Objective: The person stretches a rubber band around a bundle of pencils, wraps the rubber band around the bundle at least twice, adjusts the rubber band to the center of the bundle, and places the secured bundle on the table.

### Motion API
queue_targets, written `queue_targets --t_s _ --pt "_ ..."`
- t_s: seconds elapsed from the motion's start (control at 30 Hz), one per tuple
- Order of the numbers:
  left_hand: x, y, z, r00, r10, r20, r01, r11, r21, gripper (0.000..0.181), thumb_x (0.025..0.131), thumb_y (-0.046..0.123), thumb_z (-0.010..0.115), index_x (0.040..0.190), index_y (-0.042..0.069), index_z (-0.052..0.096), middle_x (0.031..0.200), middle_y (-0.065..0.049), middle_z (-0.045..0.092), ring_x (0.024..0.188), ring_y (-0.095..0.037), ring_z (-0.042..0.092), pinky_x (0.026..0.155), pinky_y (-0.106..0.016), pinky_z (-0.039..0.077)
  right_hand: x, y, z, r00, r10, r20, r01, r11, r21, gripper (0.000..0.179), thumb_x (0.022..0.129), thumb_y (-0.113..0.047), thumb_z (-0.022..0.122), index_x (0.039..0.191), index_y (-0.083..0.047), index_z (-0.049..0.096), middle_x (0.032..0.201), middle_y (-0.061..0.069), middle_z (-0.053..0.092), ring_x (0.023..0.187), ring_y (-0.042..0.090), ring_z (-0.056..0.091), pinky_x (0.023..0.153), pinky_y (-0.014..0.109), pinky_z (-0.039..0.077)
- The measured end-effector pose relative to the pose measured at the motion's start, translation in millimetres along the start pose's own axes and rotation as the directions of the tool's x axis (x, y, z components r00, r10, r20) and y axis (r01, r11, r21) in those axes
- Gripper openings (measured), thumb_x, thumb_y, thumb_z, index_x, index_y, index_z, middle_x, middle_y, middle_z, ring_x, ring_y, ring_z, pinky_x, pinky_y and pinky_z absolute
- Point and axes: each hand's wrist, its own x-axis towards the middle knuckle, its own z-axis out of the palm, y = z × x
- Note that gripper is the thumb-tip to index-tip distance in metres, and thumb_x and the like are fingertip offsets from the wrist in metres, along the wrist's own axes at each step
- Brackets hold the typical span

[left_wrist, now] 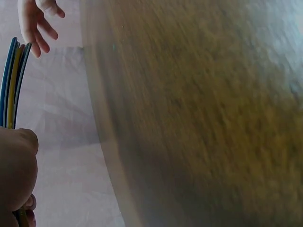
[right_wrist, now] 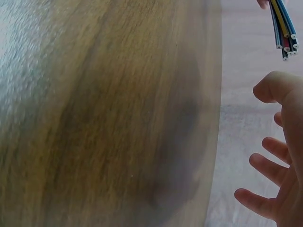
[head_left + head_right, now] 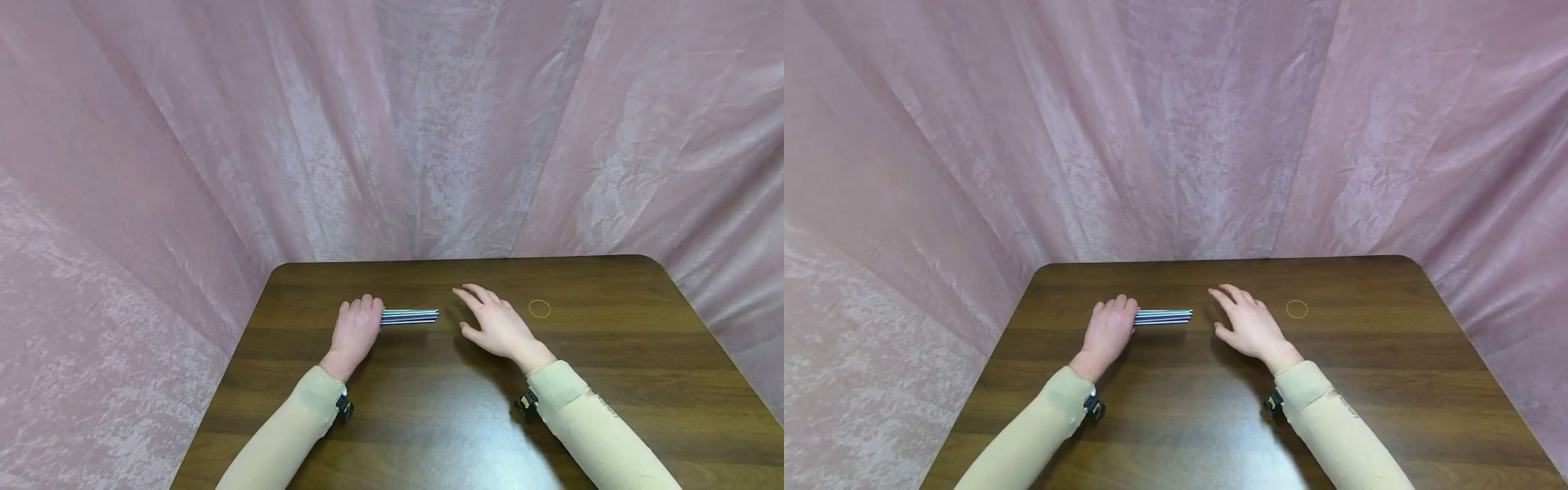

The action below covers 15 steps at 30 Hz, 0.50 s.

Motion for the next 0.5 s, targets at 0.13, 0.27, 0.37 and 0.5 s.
queue_targets --t_s 0.13,0.27,0.37,0.5 --pt "-0.7 -1.6 -0.2 1.0 -0.013 0.001 0.013 1.0 -0.002 0.026 0.076 0.017 0.08 0.086 0.007 0.058 0.076 -0.008 0.056 0.063 -0.025 0.058 0.053 -0.036 0.041 -0.8 1.7 -1.2 1.0 0.0 0.0 0.0 1.0 -0.008 0.071 0.089 -0.035 0.066 0.153 -0.021 0.038 0.153 0.01 0.038 0.133 0.034 0.044 0.094 0.06 0.043" --pt "-2.3 -2.8 1.6 1.0 -0.023 0.016 0.023 1.0 0.003 0.027 0.075 0.018 0.08 0.085 0.006 0.058 0.075 -0.008 0.055 0.063 -0.025 0.058 0.053 -0.037 0.042 -1.9 3.7 -1.2 1.0 0.0 -0.002 0.0 1.0 -0.016 0.071 0.089 -0.035 0.065 0.153 -0.021 0.038 0.153 0.009 0.038 0.133 0.034 0.045 0.093 0.059 0.044" --pt "-3.5 -3.1 3.8 1.0 -0.017 0.022 0.016 1.0 0.005 0.027 0.076 0.018 0.08 0.085 0.006 0.057 0.076 -0.008 0.055 0.064 -0.025 0.058 0.054 -0.037 0.041 -3.1 4.8 -1.4 1.0 0.001 -0.002 -0.001 1.0 -0.019 0.071 0.089 -0.034 0.066 0.152 -0.021 0.039 0.153 0.009 0.038 0.133 0.034 0.045 0.092 0.059 0.044" --pt "-4.4 -3.1 5.4 0.999 -0.01 0.045 0.01 1.0 0.005 0.028 0.075 0.019 0.08 0.085 0.006 0.057 0.077 -0.009 0.056 0.066 -0.026 0.058 0.054 -0.037 0.042 -4.4 6.2 -1.9 1.0 0.0 0.001 0.0 1.0 -0.022 0.07 0.089 -0.033 0.066 0.152 -0.02 0.039 0.153 0.008 0.038 0.132 0.034 0.046 0.091 0.059 0.045"
